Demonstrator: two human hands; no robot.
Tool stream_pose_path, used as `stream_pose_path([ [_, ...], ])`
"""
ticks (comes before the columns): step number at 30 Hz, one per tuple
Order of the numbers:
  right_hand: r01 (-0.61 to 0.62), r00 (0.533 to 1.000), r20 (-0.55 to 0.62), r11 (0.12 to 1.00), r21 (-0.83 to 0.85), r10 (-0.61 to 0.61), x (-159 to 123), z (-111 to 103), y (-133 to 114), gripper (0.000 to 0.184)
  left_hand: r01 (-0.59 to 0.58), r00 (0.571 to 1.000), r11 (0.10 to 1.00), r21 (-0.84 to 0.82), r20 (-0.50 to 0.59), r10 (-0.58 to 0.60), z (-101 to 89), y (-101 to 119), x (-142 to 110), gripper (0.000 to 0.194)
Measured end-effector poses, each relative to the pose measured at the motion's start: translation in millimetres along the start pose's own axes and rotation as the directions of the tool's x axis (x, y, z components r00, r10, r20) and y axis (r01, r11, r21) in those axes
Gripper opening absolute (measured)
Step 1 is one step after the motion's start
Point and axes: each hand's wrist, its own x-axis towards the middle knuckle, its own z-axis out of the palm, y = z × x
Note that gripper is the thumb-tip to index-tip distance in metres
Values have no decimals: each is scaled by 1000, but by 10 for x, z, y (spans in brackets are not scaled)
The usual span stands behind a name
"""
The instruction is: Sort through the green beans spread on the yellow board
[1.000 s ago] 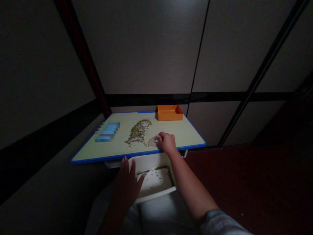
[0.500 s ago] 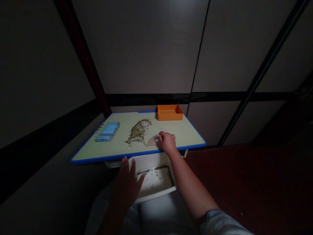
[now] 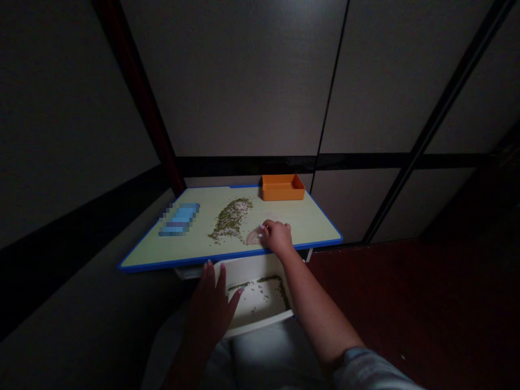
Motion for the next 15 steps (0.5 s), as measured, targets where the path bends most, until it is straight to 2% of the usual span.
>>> stream_pose_path([
  [15, 60, 998, -9, 998, 3, -60, -23, 5, -3, 24, -16, 998, 1000, -3, -53, 15, 34, -13, -20, 70],
])
